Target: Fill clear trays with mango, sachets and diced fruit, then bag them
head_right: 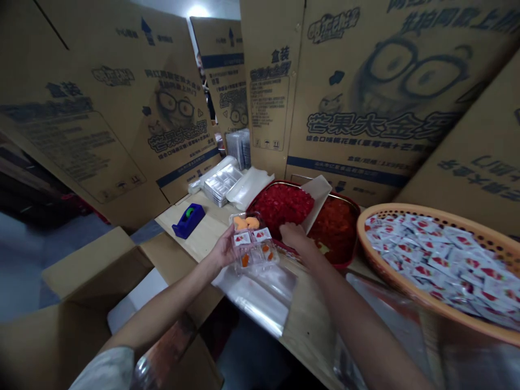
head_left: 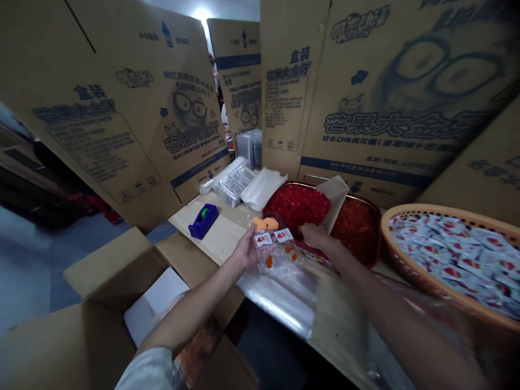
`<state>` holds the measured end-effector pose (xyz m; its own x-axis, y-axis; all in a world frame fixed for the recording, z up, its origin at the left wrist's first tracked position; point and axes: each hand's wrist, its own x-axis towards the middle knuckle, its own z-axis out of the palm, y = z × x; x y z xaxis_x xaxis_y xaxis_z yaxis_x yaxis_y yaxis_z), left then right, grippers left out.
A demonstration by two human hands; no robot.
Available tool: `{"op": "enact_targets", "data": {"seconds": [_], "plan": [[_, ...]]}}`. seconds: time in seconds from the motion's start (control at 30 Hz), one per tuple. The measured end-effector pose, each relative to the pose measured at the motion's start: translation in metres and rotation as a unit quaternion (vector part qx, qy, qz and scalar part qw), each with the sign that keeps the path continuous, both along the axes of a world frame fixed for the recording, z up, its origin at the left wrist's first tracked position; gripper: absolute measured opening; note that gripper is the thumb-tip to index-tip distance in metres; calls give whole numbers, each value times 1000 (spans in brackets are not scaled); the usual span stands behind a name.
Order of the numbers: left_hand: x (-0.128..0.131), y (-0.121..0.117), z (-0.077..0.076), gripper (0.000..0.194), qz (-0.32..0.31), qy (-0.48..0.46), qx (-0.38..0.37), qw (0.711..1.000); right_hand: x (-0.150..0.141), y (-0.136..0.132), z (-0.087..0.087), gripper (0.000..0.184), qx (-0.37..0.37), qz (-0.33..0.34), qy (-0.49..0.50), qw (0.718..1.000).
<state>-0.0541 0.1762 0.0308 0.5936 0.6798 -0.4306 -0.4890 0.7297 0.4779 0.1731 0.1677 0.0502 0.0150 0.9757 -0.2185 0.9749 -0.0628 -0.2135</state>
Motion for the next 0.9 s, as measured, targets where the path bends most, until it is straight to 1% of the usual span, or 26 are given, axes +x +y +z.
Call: {"op": "enact_targets", "data": {"seconds": [0.07, 0.17, 0.37, 0.47, 0.5, 0.6, 0.63, 0.67, 0.77, 0.83, 0.9], "plan": [[-1, 0, 0, 52, 0, 6, 2, 1000, -1, 2, -5, 21, -16, 11, -3, 1000], [-2, 0, 2, 51, -2, 8, 2, 1000, -1, 2, -9, 24, -26, 22, 10, 999], [-1, 1, -1, 55, -12, 10, 0, 1000, 4, -3, -15, 22, 18, 26, 37, 999], [2, 1, -4, 52, 8, 12, -4, 1000, 4, -4, -20, 32, 23, 26, 57, 998], [2, 0, -5, 51, 14, 12, -5, 1000, 3, -4, -21, 31, 22, 23, 61, 998], [3, -2, -4, 50, 14, 12, -4, 1000, 0, -4, -22, 15, 26, 12, 65, 997], [3, -2, -4, 49, 13, 13, -2, 1000, -2, -3, -20, 11, 35, 5, 65, 997], [3, -3, -3, 49, 14, 14, 0, 1000, -3, -3, -18, 11, 48, -3, 65, 997], [2, -4, -1, 49, 8, 15, 1, 1000, -2, -5, -8, 22, 103, -49, 63, 991], [2, -4, 0, 50, -1, 8, 2, 1000, 7, -11, -1, 27, 140, -96, 54, 984], [2, -4, 1, 48, 2, 3, 1, 1000, 23, -20, 4, 31, 151, -155, 33, 976]]}}
